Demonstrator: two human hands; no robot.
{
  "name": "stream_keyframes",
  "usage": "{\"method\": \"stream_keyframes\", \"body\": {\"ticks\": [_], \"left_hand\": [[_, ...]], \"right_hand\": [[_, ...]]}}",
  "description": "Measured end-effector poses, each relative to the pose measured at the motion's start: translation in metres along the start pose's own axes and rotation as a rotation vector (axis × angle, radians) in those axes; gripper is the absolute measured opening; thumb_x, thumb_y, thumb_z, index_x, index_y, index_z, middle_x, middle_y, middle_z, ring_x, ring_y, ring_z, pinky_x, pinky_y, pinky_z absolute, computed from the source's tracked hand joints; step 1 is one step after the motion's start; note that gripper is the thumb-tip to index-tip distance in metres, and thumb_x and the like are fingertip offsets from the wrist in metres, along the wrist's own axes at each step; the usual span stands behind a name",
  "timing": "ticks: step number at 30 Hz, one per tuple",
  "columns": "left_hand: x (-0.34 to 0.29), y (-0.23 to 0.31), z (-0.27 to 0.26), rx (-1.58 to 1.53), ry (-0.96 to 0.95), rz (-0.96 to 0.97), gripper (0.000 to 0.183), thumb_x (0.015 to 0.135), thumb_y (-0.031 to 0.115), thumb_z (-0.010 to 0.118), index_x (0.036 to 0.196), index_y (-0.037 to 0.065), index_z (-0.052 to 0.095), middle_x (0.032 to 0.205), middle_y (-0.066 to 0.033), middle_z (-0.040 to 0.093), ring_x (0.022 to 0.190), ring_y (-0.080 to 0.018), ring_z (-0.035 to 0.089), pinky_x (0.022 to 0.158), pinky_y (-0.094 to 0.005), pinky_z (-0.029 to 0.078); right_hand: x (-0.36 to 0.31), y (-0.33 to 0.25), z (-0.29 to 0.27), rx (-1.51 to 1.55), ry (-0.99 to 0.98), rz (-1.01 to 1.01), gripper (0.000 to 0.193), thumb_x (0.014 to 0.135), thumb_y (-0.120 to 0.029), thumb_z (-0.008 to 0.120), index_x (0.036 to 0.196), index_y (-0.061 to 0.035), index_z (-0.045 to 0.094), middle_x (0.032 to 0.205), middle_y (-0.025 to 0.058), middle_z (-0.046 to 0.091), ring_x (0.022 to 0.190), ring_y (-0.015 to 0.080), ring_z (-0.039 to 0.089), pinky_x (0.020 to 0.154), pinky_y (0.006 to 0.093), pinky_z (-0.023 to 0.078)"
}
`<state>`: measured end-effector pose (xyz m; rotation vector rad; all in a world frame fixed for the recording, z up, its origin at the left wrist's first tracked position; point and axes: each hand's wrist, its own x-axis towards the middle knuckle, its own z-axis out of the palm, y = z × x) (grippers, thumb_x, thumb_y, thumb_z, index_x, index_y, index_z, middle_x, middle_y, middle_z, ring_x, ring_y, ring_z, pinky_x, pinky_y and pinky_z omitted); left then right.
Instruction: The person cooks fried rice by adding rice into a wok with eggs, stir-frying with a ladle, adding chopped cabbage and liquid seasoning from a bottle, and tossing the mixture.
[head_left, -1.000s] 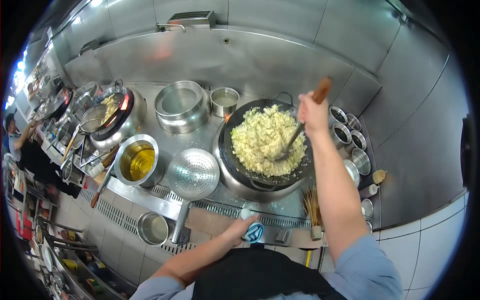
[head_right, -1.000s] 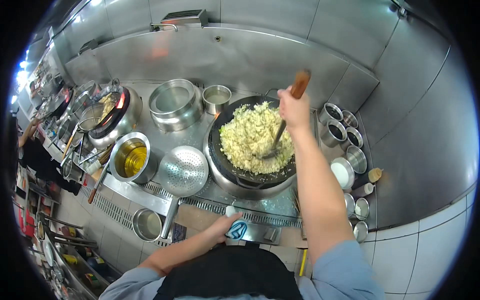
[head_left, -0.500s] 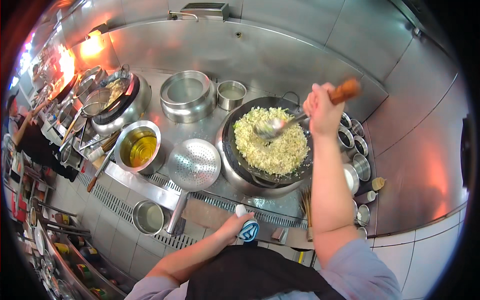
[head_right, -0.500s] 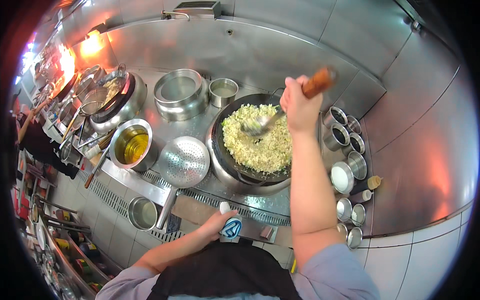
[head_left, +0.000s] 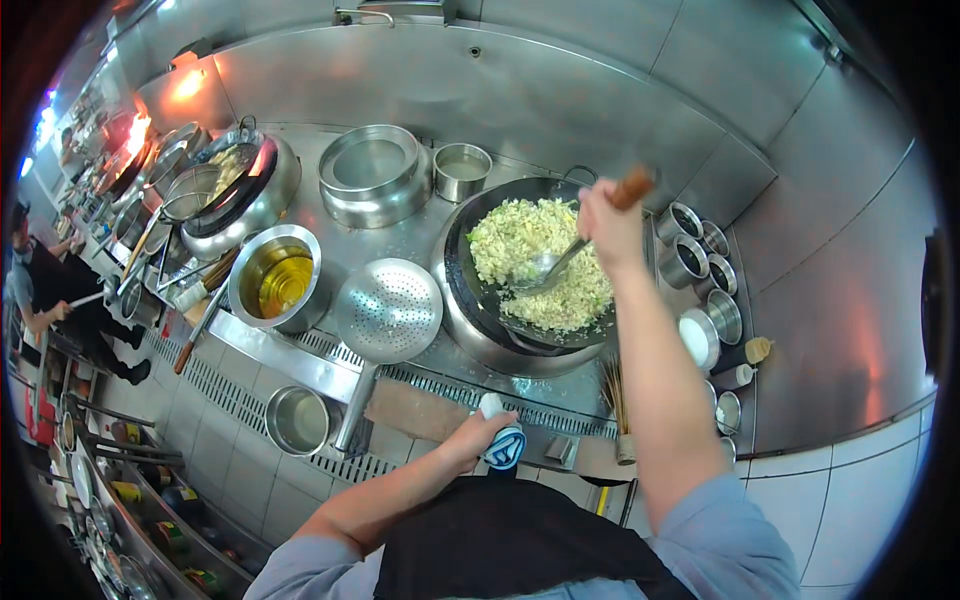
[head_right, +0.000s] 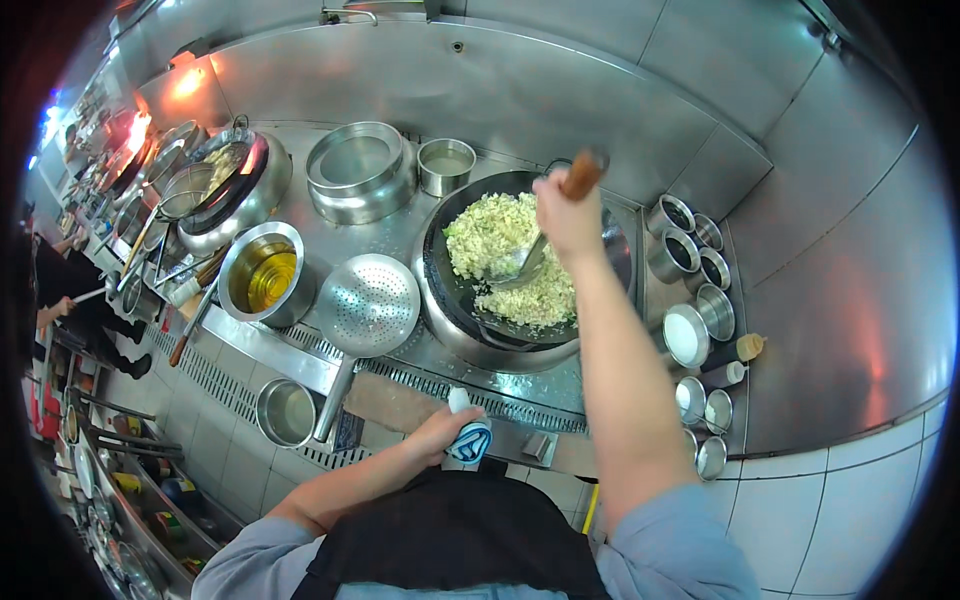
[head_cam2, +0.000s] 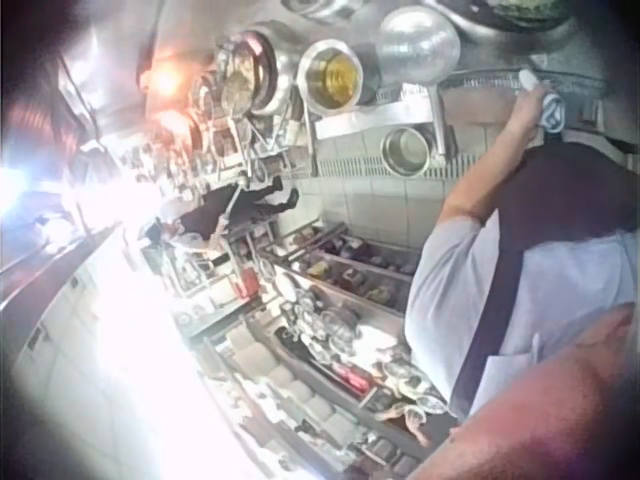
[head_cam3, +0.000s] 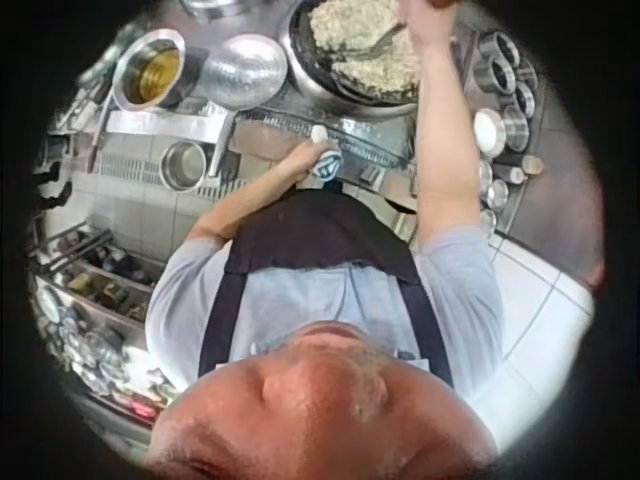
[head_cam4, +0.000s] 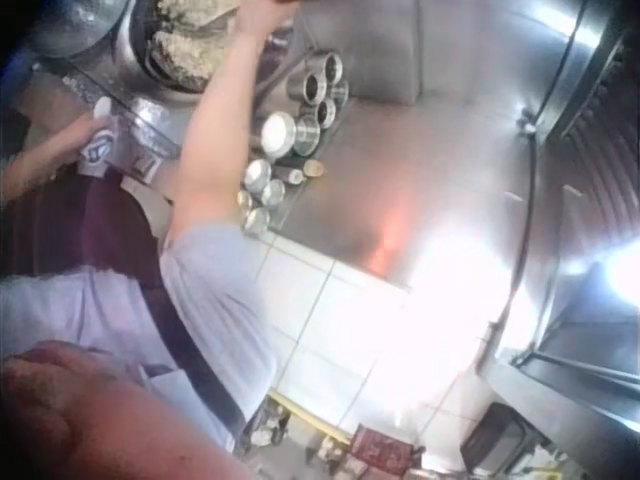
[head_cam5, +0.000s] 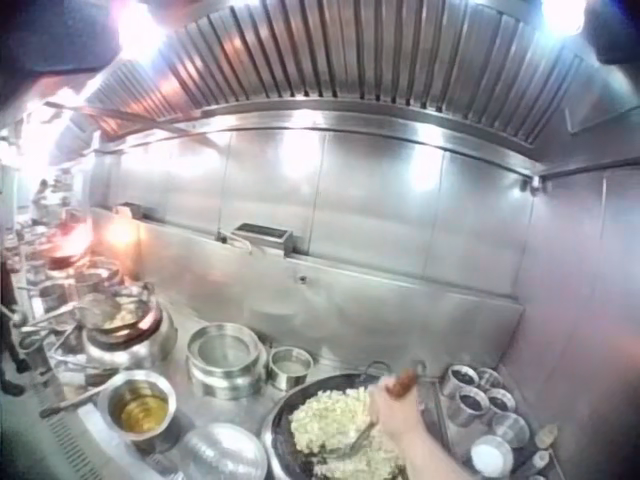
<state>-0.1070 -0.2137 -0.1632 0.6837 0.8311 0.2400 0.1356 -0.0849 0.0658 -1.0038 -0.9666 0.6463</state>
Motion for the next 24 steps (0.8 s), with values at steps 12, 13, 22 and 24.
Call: {"method": "stream_keyframes", "body": {"ticks": [12, 13, 22, 24], "left_hand": [[-0.006, -0.001, 0.006, 0.010, 0.001, 0.009, 0.029, 0.092, 0.026, 0.062, 0.109, 0.002, 0.056, 0.092, -0.0045, 0.063, 0.078, -0.0137, 0.063, 0.065, -0.0318, 0.054], [-0.003, 0.006, 0.005, 0.018, 0.029, 0.057, 0.028, 0.092, 0.026, 0.063, 0.107, 0.002, 0.057, 0.092, -0.0046, 0.064, 0.079, -0.0138, 0.063, 0.065, -0.0320, 0.054], [0.044, 0.078, 0.024, -0.199, -0.021, -0.091, 0.053, 0.095, 0.060, 0.042, 0.104, 0.012, 0.061, 0.085, -0.0043, 0.066, 0.074, -0.0201, 0.065, 0.067, -0.0448, 0.054], [0.060, 0.095, 0.022, -0.131, -0.029, -0.087, 0.050, 0.095, 0.059, 0.043, 0.105, 0.014, 0.061, 0.087, -0.0035, 0.066, 0.075, -0.0193, 0.064, 0.067, -0.0451, 0.053]], "right_hand": [[0.008, -0.017, -0.019, -0.166, 0.053, 0.032, 0.031, 0.089, -0.007, 0.059, 0.064, -0.0141, 0.043, 0.050, -0.0065, 0.036, 0.039, 0.0067, 0.035, 0.038, 0.0246, 0.026], [0.017, -0.042, -0.021, -0.047, 0.083, 0.096, 0.034, 0.089, -0.008, 0.059, 0.062, -0.0154, 0.040, 0.050, -0.0071, 0.035, 0.037, 0.0062, 0.032, 0.037, 0.0245, 0.024], [-0.014, 0.006, -0.108, 0.228, 0.247, -0.013, 0.024, 0.086, -0.005, 0.057, 0.069, -0.0116, 0.042, 0.050, -0.0029, 0.034, 0.038, 0.0103, 0.034, 0.037, 0.0263, 0.028], [0.007, -0.037, -0.091, 0.177, 0.272, 0.020, 0.028, 0.085, -0.006, 0.059, 0.065, -0.0130, 0.040, 0.049, -0.0037, 0.034, 0.036, 0.0094, 0.031, 0.036, 0.0261, 0.026]]}}
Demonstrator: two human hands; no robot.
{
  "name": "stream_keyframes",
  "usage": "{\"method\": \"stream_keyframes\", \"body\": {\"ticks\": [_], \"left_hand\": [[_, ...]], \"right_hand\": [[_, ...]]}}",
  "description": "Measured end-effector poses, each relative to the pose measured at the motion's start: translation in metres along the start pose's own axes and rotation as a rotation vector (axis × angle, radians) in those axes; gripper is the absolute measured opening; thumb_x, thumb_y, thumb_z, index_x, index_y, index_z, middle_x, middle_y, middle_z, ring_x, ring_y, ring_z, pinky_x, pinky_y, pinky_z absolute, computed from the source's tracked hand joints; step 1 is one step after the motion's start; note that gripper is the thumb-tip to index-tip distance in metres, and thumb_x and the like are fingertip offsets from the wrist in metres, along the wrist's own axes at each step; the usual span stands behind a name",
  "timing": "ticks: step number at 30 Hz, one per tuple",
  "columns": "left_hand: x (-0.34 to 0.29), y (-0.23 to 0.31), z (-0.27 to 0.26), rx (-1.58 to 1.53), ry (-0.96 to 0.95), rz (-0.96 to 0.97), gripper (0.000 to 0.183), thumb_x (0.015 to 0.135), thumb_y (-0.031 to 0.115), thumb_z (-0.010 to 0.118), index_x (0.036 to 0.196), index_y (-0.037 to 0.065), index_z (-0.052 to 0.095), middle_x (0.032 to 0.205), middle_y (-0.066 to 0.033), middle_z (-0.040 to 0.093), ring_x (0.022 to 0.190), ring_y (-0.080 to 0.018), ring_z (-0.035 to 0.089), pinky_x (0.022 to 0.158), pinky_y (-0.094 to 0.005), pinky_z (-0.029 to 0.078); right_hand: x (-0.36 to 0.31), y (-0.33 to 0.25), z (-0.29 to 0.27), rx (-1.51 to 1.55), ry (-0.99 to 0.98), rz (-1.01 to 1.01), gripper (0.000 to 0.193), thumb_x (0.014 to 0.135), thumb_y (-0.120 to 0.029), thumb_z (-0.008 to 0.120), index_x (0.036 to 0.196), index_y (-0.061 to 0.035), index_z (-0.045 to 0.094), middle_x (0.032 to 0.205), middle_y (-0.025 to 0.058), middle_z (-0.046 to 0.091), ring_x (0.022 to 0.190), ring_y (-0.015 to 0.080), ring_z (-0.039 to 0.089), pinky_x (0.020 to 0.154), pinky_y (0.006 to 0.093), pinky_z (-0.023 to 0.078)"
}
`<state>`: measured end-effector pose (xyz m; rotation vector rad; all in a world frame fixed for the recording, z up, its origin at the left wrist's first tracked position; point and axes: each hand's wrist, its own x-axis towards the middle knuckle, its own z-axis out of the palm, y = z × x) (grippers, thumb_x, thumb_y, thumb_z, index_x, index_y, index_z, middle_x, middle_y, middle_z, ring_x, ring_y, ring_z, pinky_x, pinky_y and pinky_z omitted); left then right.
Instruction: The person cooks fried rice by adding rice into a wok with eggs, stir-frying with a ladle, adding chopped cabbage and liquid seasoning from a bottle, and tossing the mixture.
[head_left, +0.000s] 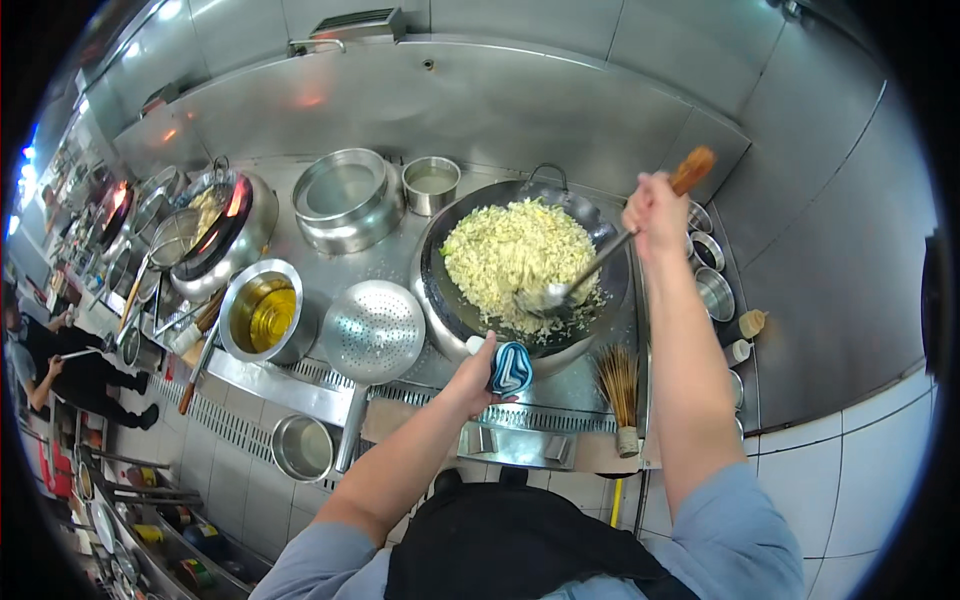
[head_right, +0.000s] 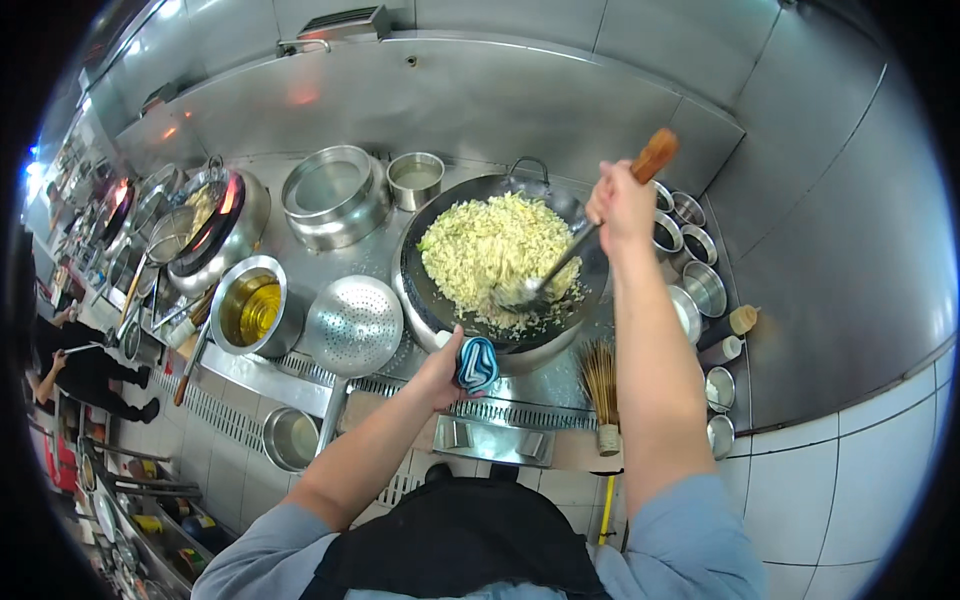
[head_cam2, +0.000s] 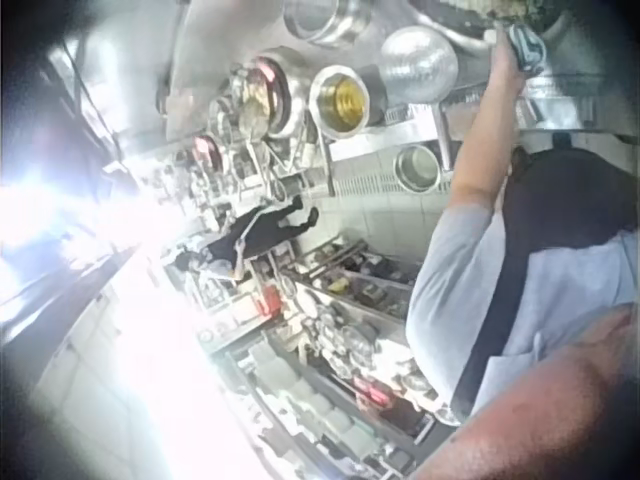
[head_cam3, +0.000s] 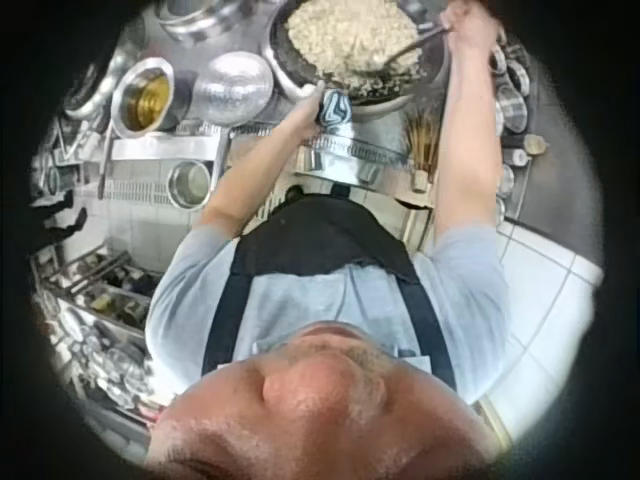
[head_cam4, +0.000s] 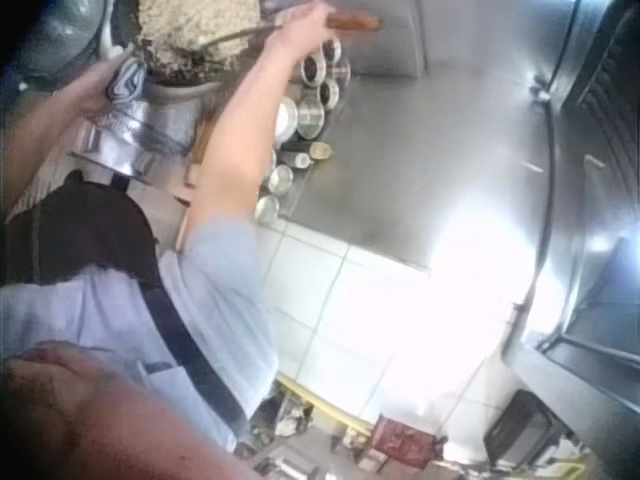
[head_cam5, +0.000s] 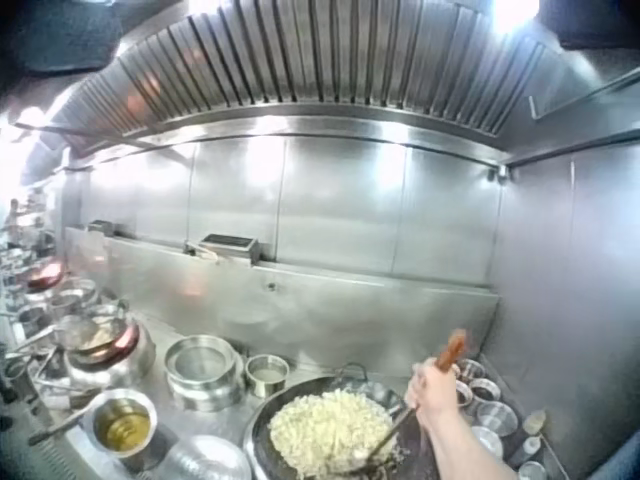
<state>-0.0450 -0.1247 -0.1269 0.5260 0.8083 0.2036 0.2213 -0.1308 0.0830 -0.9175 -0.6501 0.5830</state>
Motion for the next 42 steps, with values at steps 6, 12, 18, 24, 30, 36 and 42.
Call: {"method": "stream_keyframes", "body": {"ticks": [6, 12, 18, 24, 30, 36, 42], "left_hand": [[0.041, -0.002, 0.032, -0.148, 0.221, 0.095, 0.017, 0.088, 0.023, 0.061, 0.093, 0.007, 0.061, 0.076, -0.0065, 0.064, 0.063, -0.0204, 0.062, 0.057, -0.0364, 0.051], [0.064, -0.016, 0.013, -0.098, 0.344, 0.329, 0.018, 0.085, 0.015, 0.057, 0.096, 0.000, 0.058, 0.079, -0.0099, 0.062, 0.065, -0.0223, 0.063, 0.058, -0.0356, 0.053], [0.079, -0.019, 0.006, -0.071, 0.409, 0.429, 0.026, 0.084, 0.016, 0.057, 0.103, -0.002, 0.055, 0.083, -0.0096, 0.061, 0.068, -0.0208, 0.062, 0.059, -0.0362, 0.050], [0.060, -0.010, 0.011, -0.014, 0.396, 0.429, 0.025, 0.085, 0.015, 0.057, 0.105, -0.001, 0.054, 0.086, -0.0097, 0.061, 0.072, -0.0205, 0.062, 0.062, -0.0351, 0.051], [0.074, -0.017, 0.011, 0.007, 0.362, 0.431, 0.024, 0.085, 0.012, 0.055, 0.106, 0.001, 0.054, 0.086, -0.0079, 0.061, 0.073, -0.0196, 0.062, 0.063, -0.0342, 0.051], [0.061, -0.009, 0.003, -0.037, 0.343, 0.455, 0.024, 0.085, 0.013, 0.055, 0.106, 0.001, 0.055, 0.087, -0.0078, 0.061, 0.075, -0.0188, 0.062, 0.064, -0.0330, 0.051], [0.068, -0.015, 0.001, -0.032, 0.379, 0.417, 0.022, 0.085, 0.014, 0.056, 0.104, 0.002, 0.056, 0.084, -0.0078, 0.062, 0.071, -0.0189, 0.062, 0.061, -0.0334, 0.051]], "right_hand": [[-0.024, 0.014, -0.035, 0.016, 0.248, -0.276, 0.033, 0.087, -0.008, 0.056, 0.061, -0.0141, 0.036, 0.048, -0.0053, 0.032, 0.037, 0.0078, 0.032, 0.036, 0.0262, 0.025], [0.026, -0.014, -0.005, 0.000, 0.078, -0.019, 0.033, 0.087, -0.013, 0.057, 0.061, -0.0143, 0.036, 0.047, -0.0038, 0.030, 0.036, 0.0097, 0.030, 0.036, 0.0270, 0.026], [0.017, 0.058, -0.029, 0.108, 0.329, -0.197, 0.021, 0.089, -0.012, 0.055, 0.072, -0.0108, 0.044, 0.048, -0.0015, 0.034, 0.036, 0.0116, 0.032, 0.036, 0.0288, 0.030], [0.052, -0.022, 0.021, -0.042, 0.055, -0.149, 0.031, 0.086, -0.012, 0.060, 0.063, -0.0119, 0.040, 0.048, -0.0025, 0.035, 0.035, 0.0099, 0.032, 0.034, 0.0283, 0.026], [0.061, 0.053, 0.011, 0.020, 0.250, -0.127, 0.035, 0.088, -0.013, 0.058, 0.060, -0.0148, 0.036, 0.046, -0.0043, 0.030, 0.034, 0.0092, 0.026, 0.036, 0.0294, 0.023], [0.016, -0.004, 0.069, 0.069, -0.190, -0.208, 0.032, 0.088, -0.009, 0.056, 0.064, -0.0141, 0.037, 0.048, -0.0044, 0.032, 0.035, 0.0090, 0.026, 0.035, 0.0272, 0.024], [0.047, 0.051, 0.071, -0.211, -0.136, 0.083, 0.026, 0.085, -0.008, 0.060, 0.069, -0.0140, 0.040, 0.051, -0.0042, 0.036, 0.037, 0.0080, 0.031, 0.035, 0.0269, 0.027]]}}
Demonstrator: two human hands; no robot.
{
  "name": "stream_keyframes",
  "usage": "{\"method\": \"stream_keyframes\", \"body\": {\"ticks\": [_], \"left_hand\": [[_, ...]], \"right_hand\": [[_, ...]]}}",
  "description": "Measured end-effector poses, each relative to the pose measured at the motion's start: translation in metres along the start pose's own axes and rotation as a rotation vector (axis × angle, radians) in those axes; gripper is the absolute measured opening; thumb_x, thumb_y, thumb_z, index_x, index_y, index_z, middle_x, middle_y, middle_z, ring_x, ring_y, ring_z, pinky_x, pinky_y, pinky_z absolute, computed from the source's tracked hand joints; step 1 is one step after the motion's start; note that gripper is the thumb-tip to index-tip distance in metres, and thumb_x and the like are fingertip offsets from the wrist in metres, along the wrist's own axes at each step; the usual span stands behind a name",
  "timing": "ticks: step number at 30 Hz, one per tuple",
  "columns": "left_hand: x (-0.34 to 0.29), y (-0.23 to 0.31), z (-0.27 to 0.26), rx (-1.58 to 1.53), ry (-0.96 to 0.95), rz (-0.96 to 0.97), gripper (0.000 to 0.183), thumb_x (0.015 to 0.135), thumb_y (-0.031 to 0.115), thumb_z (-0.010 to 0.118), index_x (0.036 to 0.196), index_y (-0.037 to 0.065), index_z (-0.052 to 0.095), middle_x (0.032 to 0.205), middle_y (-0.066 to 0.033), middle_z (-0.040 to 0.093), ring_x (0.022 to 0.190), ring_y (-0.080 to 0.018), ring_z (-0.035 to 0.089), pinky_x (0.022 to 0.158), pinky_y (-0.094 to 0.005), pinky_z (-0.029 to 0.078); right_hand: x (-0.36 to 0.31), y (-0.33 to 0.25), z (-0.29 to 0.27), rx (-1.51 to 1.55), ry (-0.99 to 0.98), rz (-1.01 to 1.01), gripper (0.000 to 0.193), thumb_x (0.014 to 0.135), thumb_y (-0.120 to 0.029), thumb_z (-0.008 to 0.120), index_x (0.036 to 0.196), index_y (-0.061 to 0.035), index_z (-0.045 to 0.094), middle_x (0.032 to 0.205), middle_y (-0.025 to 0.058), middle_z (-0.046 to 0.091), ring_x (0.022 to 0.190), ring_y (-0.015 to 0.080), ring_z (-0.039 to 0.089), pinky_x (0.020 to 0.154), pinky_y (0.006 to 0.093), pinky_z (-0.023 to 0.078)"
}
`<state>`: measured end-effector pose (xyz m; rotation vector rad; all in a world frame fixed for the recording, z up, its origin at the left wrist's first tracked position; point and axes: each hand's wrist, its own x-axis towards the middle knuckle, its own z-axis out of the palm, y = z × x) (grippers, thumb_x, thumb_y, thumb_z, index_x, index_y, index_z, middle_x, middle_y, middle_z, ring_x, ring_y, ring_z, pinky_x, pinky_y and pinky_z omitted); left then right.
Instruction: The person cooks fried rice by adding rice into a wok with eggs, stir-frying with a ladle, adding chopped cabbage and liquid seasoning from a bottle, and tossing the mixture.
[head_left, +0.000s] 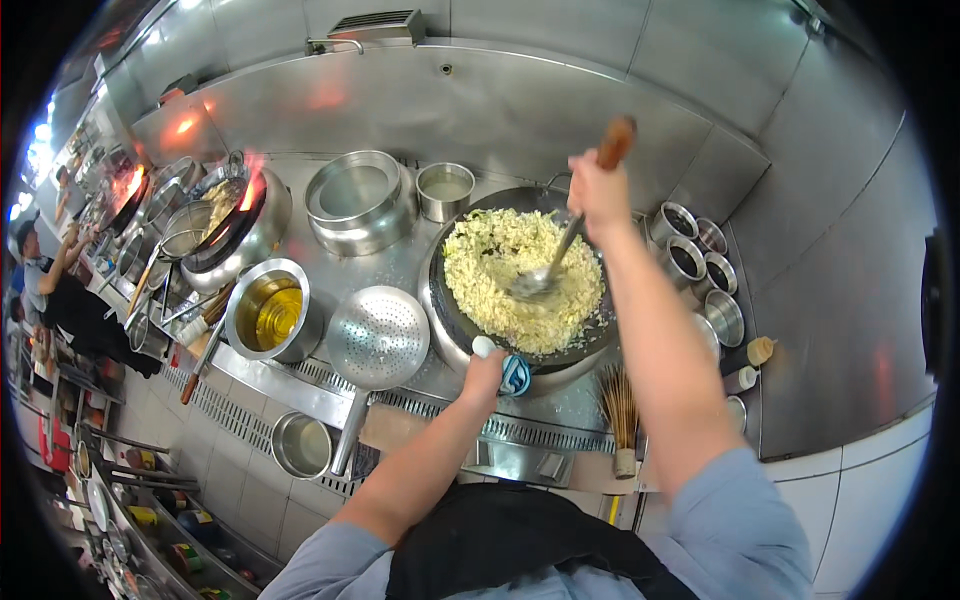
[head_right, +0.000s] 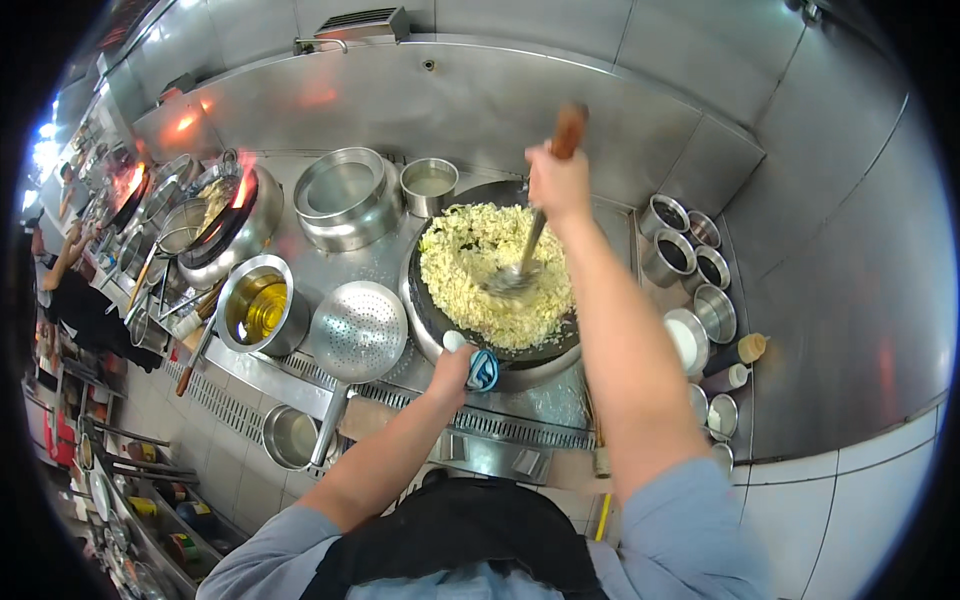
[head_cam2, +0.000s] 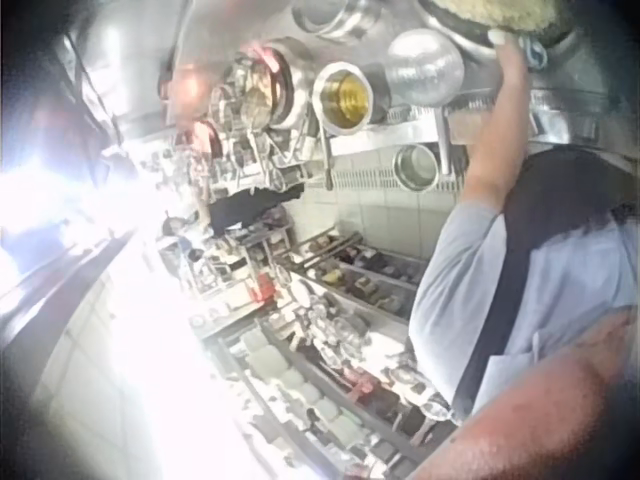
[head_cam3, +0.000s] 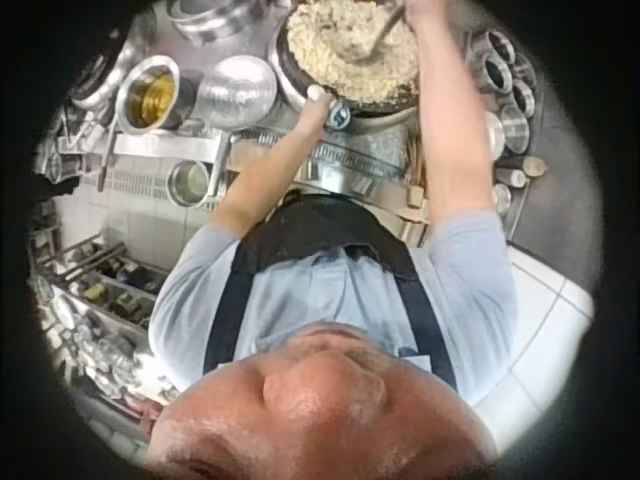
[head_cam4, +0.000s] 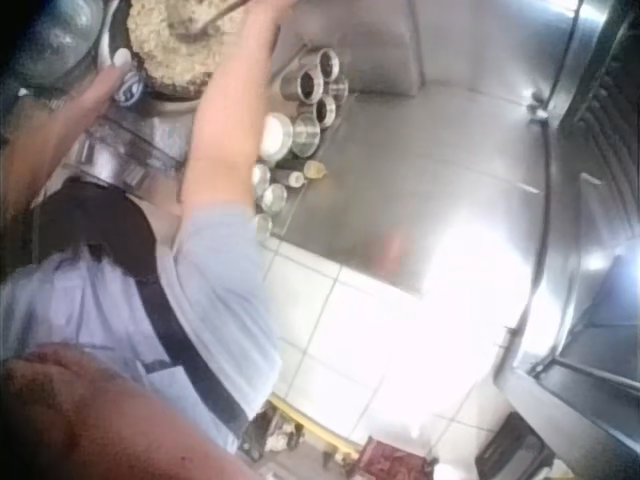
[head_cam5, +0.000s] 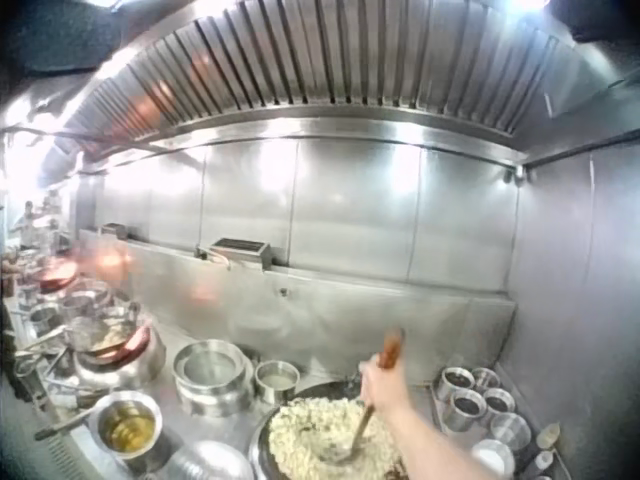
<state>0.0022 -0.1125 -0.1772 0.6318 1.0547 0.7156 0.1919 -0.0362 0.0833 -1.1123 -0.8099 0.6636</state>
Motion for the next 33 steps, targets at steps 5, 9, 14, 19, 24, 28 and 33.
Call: {"method": "stream_keyframes", "body": {"ticks": [5, 9, 14, 19, 24, 28, 33], "left_hand": [[-0.020, 0.015, -0.001, -0.060, -0.035, -0.134, 0.028, 0.086, 0.028, 0.060, 0.103, 0.006, 0.058, 0.085, -0.0059, 0.064, 0.071, -0.0191, 0.064, 0.063, -0.0338, 0.052], [-0.047, 0.025, -0.009, -0.116, -0.163, -0.449, 0.037, 0.088, 0.045, 0.060, 0.105, 0.012, 0.061, 0.092, -0.0060, 0.067, 0.081, -0.0251, 0.065, 0.072, -0.0467, 0.053], [0.013, 0.022, -0.011, -0.266, -0.158, -0.512, 0.018, 0.090, 0.022, 0.050, 0.087, 0.008, 0.061, 0.078, -0.0122, 0.066, 0.069, -0.0305, 0.066, 0.063, -0.0466, 0.055], [-0.129, 0.011, -0.020, -0.150, -0.138, -0.254, 0.018, 0.096, 0.018, 0.047, 0.112, 0.010, 0.050, 0.094, -0.0097, 0.063, 0.082, -0.0253, 0.066, 0.069, -0.0428, 0.057], [-0.137, 0.058, 0.000, -0.125, -0.130, -0.344, 0.015, 0.095, 0.013, 0.045, 0.102, 0.006, 0.055, 0.089, -0.0095, 0.065, 0.076, -0.0246, 0.067, 0.068, -0.0406, 0.057], [-0.072, -0.002, -0.032, 0.008, -0.147, -0.159, 0.015, 0.096, 0.015, 0.044, 0.102, 0.004, 0.054, 0.085, -0.0070, 0.063, 0.069, -0.0223, 0.066, 0.060, -0.0402, 0.056], [-0.137, -0.007, -0.078, 0.082, -0.105, -0.356, 0.022, 0.099, 0.019, 0.045, 0.117, 0.010, 0.053, 0.097, -0.0071, 0.064, 0.080, -0.0223, 0.067, 0.065, -0.0407, 0.057]], "right_hand": [[0.005, -0.033, -0.025, 0.060, 0.285, -0.285, 0.022, 0.085, -0.011, 0.061, 0.070, -0.0109, 0.046, 0.050, -0.0012, 0.039, 0.037, 0.0098, 0.037, 0.035, 0.0293, 0.029], [0.003, 0.001, -0.045, 0.125, 0.314, 0.042, 0.023, 0.086, -0.011, 0.057, 0.068, -0.0114, 0.044, 0.047, -0.0018, 0.034, 0.035, 0.0117, 0.031, 0.036, 0.0320, 0.027], [-0.023, -0.044, 0.019, -0.004, 0.156, 0.059, 0.017, 0.085, -0.010, 0.058, 0.072, -0.0115, 0.046, 0.049, -0.0038, 0.034, 0.035, 0.0105, 0.032, 0.036, 0.0312, 0.027], [-0.025, -0.009, -0.006, -0.241, 0.440, -0.229, 0.015, 0.085, -0.010, 0.058, 0.076, -0.0072, 0.047, 0.051, -0.0019, 0.039, 0.036, 0.0103, 0.036, 0.035, 0.0290, 0.027], [-0.056, -0.033, 0.008, -0.050, 0.326, -0.143, 0.016, 0.083, -0.011, 0.060, 0.076, -0.0061, 0.046, 0.052, -0.0013, 0.041, 0.037, 0.0103, 0.036, 0.035, 0.0288, 0.026], [-0.033, -0.016, -0.002, -0.149, 0.408, -0.333, 0.019, 0.083, -0.011, 0.061, 0.073, -0.0072, 0.046, 0.054, -0.0010, 0.043, 0.038, 0.0097, 0.039, 0.035, 0.0284, 0.028], [-0.096, -0.108, 0.015, 0.146, 0.223, -0.403, 0.021, 0.084, -0.010, 0.062, 0.072, -0.0086, 0.046, 0.052, -0.0018, 0.041, 0.040, 0.0097, 0.037, 0.039, 0.0274, 0.031]]}}
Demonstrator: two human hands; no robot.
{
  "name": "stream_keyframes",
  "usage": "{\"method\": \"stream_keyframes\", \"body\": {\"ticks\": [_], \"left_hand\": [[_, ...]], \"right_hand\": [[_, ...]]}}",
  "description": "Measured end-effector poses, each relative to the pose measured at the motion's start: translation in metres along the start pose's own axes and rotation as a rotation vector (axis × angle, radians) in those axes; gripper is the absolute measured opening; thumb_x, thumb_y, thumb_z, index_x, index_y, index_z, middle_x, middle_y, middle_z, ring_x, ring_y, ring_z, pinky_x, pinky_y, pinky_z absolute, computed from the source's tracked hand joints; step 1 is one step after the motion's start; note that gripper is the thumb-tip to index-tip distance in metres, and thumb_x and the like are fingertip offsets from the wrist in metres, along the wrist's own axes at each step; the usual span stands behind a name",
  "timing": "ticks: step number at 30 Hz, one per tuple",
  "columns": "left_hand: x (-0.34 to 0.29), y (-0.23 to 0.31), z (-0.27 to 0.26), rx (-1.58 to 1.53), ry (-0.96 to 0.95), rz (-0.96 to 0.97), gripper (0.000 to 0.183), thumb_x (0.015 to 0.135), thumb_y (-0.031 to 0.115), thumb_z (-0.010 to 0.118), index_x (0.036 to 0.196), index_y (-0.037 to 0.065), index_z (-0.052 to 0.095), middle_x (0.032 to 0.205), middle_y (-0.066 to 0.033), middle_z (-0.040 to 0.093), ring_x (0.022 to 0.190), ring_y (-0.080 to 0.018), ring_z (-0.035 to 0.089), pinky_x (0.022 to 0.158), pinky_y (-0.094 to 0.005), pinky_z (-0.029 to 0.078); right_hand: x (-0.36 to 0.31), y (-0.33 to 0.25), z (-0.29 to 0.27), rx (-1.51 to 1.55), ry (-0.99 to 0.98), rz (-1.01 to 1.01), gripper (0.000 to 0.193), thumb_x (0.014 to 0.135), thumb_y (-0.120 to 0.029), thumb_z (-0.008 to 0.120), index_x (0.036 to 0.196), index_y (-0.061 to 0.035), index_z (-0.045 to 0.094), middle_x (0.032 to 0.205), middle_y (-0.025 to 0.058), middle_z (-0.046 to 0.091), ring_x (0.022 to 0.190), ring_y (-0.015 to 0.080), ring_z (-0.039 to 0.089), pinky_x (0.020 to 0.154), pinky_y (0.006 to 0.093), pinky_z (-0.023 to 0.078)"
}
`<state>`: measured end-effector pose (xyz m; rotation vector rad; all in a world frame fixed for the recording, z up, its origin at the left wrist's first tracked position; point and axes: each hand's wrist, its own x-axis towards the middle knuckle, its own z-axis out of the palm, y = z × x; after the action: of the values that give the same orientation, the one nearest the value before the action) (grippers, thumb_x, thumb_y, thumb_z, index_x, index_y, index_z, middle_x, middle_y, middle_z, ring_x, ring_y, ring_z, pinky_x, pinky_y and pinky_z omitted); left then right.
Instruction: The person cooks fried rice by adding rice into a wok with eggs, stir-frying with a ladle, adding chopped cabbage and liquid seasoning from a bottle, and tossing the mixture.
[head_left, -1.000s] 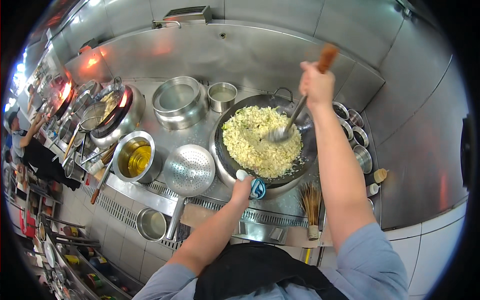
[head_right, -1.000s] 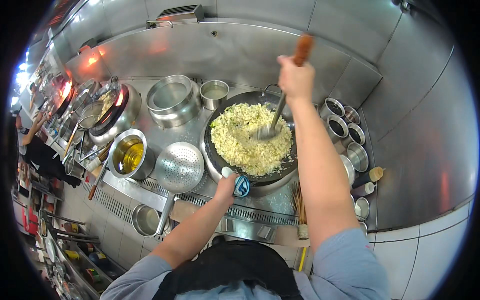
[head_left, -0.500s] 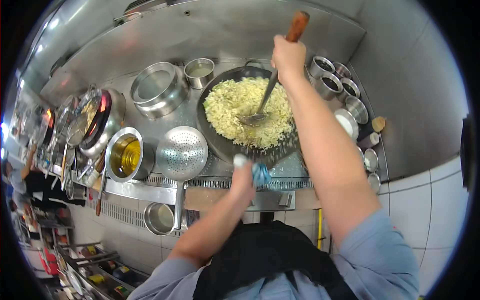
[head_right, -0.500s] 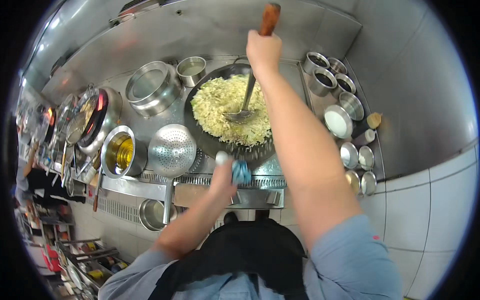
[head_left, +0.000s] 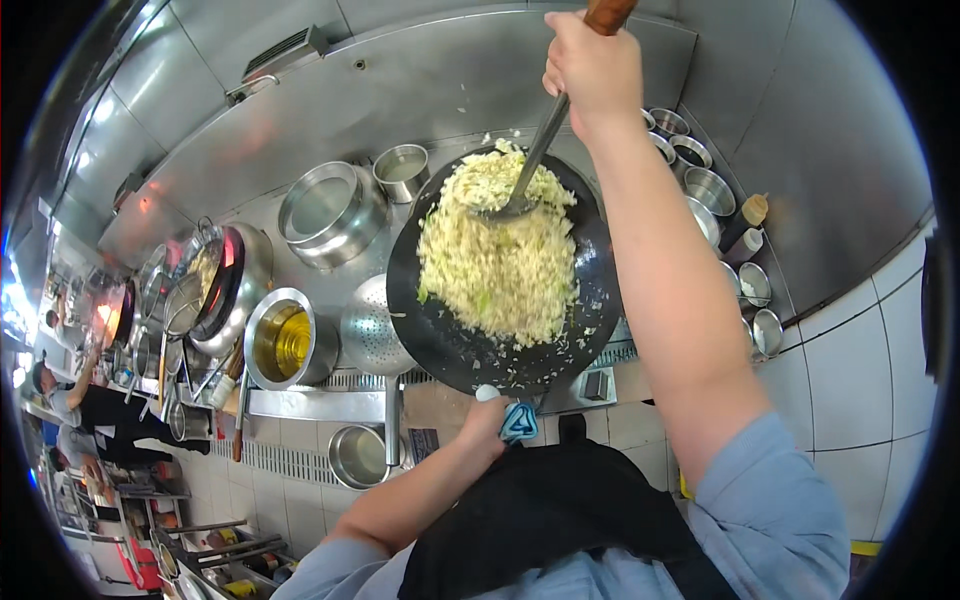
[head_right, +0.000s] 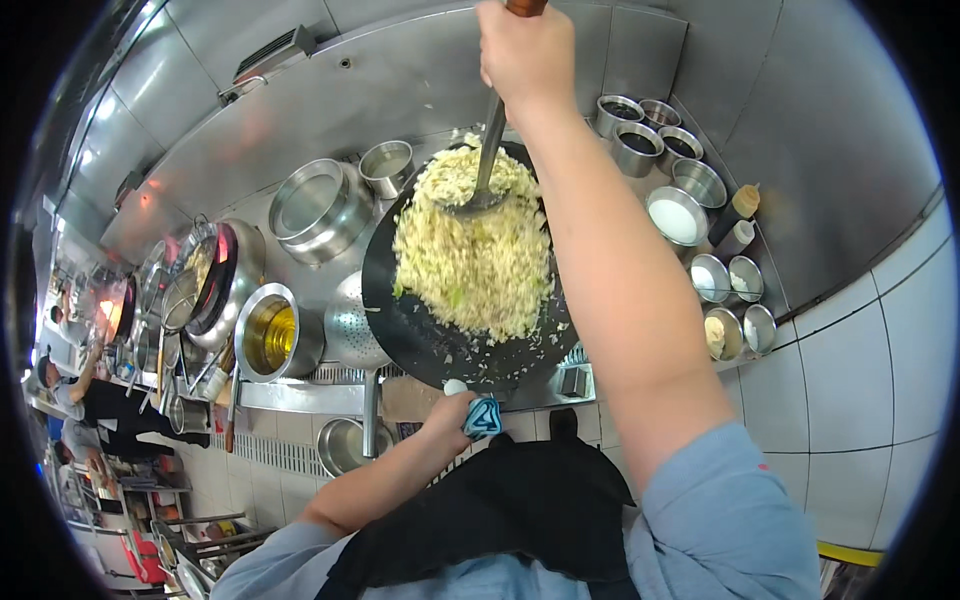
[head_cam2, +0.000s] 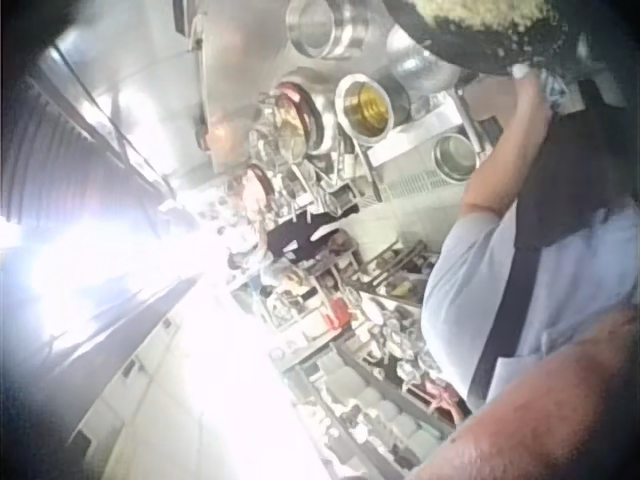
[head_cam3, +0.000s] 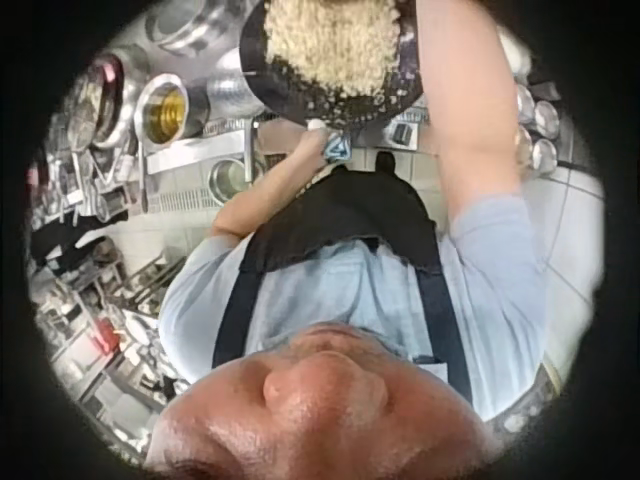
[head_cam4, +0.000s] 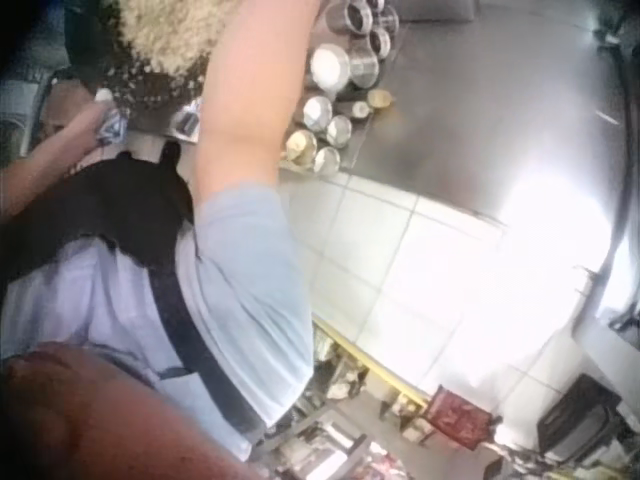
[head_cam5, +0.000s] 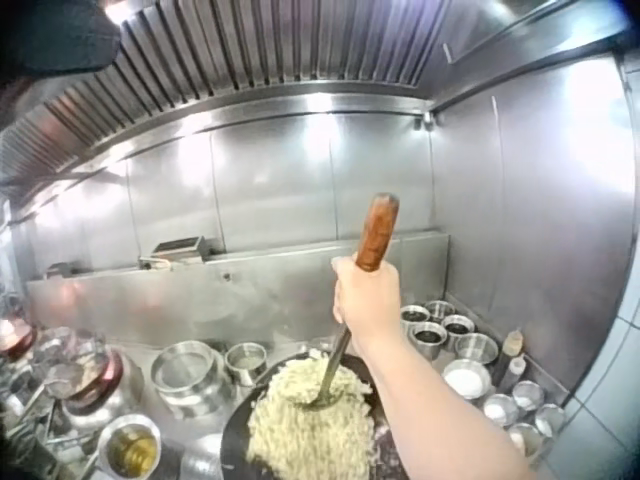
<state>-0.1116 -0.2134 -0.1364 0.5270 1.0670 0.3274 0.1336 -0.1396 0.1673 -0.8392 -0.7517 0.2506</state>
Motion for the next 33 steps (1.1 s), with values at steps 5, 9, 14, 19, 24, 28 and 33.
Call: {"method": "stream_keyframes", "body": {"ticks": [5, 9, 14, 19, 24, 28, 33], "left_hand": [[0.002, 0.103, 0.069, -0.070, -0.057, 0.072, 0.022, 0.097, 0.028, 0.046, 0.091, 0.010, 0.058, 0.074, -0.0055, 0.063, 0.063, -0.0233, 0.063, 0.054, -0.0413, 0.051], [0.052, 0.018, -0.006, 0.037, 0.018, 0.080, 0.012, 0.093, 0.018, 0.050, 0.093, 0.010, 0.058, 0.076, -0.0050, 0.064, 0.064, -0.0212, 0.065, 0.055, -0.0391, 0.053], [-0.021, 0.021, 0.016, -0.025, -0.007, 0.045, 0.021, 0.096, 0.014, 0.042, 0.111, 0.006, 0.055, 0.089, -0.0091, 0.065, 0.074, -0.0252, 0.067, 0.064, -0.0423, 0.057], [0.020, 0.075, 0.054, 0.050, -0.042, 0.134, 0.017, 0.094, 0.024, 0.050, 0.097, 0.008, 0.057, 0.081, -0.0068, 0.064, 0.066, -0.0206, 0.063, 0.058, -0.0397, 0.051], [0.014, -0.007, -0.010, 0.141, 0.098, 0.003, 0.012, 0.094, 0.017, 0.048, 0.099, 0.008, 0.055, 0.084, -0.0059, 0.064, 0.072, -0.0202, 0.065, 0.061, -0.0383, 0.055], [-0.042, 0.057, 0.053, -0.051, -0.059, 0.056, 0.015, 0.096, 0.020, 0.046, 0.098, 0.009, 0.056, 0.083, -0.0043, 0.064, 0.071, -0.0204, 0.065, 0.060, -0.0392, 0.054], [0.038, 0.026, 0.024, 0.067, -0.006, 0.211, 0.017, 0.094, 0.023, 0.051, 0.094, 0.007, 0.054, 0.075, -0.0048, 0.059, 0.060, -0.0183, 0.060, 0.053, -0.0380, 0.050]], "right_hand": [[-0.055, 0.056, -0.026, -0.325, -0.094, -0.018, 0.026, 0.086, -0.011, 0.062, 0.065, -0.0087, 0.046, 0.053, -0.0006, 0.043, 0.040, 0.0098, 0.037, 0.040, 0.0266, 0.031], [-0.029, 0.074, -0.034, -0.312, -0.178, -0.091, 0.026, 0.087, -0.010, 0.060, 0.066, -0.0087, 0.046, 0.053, -0.0019, 0.043, 0.040, 0.0093, 0.036, 0.041, 0.0263, 0.031], [-0.050, -0.018, -0.014, -0.179, -0.155, -0.031, 0.025, 0.087, -0.009, 0.060, 0.066, -0.0096, 0.045, 0.053, -0.0031, 0.041, 0.043, 0.0083, 0.038, 0.044, 0.0261, 0.031], [-0.057, 0.073, -0.039, -0.355, -0.219, 0.070, 0.030, 0.088, -0.012, 0.060, 0.062, -0.0099, 0.044, 0.052, -0.0030, 0.041, 0.045, 0.0087, 0.039, 0.044, 0.0256, 0.030], [0.011, 0.033, -0.022, -0.187, -0.074, -0.002, 0.027, 0.086, -0.019, 0.066, 0.067, -0.0071, 0.050, 0.054, 0.0008, 0.048, 0.047, 0.0103, 0.048, 0.043, 0.0284, 0.035], [-0.002, -0.015, 0.000, -0.112, -0.010, 0.182, 0.030, 0.089, -0.015, 0.059, 0.064, -0.0120, 0.042, 0.049, -0.0022, 0.038, 0.035, 0.0117, 0.034, 0.034, 0.0293, 0.027], [0.005, 0.092, -0.008, -0.480, 0.159, -0.069, 0.031, 0.085, -0.026, 0.068, 0.070, -0.0053, 0.050, 0.055, 0.0010, 0.048, 0.040, 0.0117, 0.044, 0.039, 0.0306, 0.034]]}}
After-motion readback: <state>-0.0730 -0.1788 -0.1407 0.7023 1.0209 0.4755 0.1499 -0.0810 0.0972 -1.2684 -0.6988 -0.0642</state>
